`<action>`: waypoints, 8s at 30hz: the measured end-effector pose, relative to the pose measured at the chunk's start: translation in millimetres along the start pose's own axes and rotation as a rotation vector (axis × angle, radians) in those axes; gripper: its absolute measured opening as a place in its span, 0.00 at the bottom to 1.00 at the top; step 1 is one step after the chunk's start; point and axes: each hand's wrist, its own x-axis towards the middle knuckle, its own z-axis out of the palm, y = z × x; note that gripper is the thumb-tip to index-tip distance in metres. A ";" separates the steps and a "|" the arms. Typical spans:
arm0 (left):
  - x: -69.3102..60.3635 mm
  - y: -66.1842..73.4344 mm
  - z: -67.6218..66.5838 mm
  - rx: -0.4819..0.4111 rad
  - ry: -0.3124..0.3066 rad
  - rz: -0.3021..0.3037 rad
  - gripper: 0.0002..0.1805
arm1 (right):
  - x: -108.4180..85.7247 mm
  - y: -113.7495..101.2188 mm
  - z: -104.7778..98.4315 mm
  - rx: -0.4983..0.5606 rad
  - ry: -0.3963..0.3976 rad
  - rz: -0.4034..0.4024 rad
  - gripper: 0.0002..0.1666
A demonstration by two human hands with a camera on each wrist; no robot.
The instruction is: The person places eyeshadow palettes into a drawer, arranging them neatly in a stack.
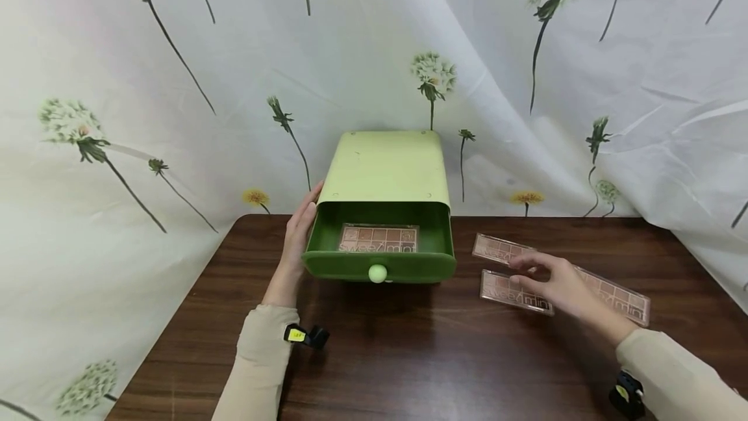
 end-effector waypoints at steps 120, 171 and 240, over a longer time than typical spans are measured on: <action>-1.1 1.5 1.2 0.017 0.019 -0.006 0.28 | -8.5 -57.2 -23.0 -0.069 0.109 -0.005 0.28; -1.7 2.0 1.1 0.024 0.027 -0.031 0.28 | 28.7 -174.3 -8.8 0.109 0.126 -0.332 0.30; -1.6 3.0 2.0 0.017 0.027 -0.018 0.27 | 123.6 -205.4 44.9 0.046 -0.463 -0.182 0.22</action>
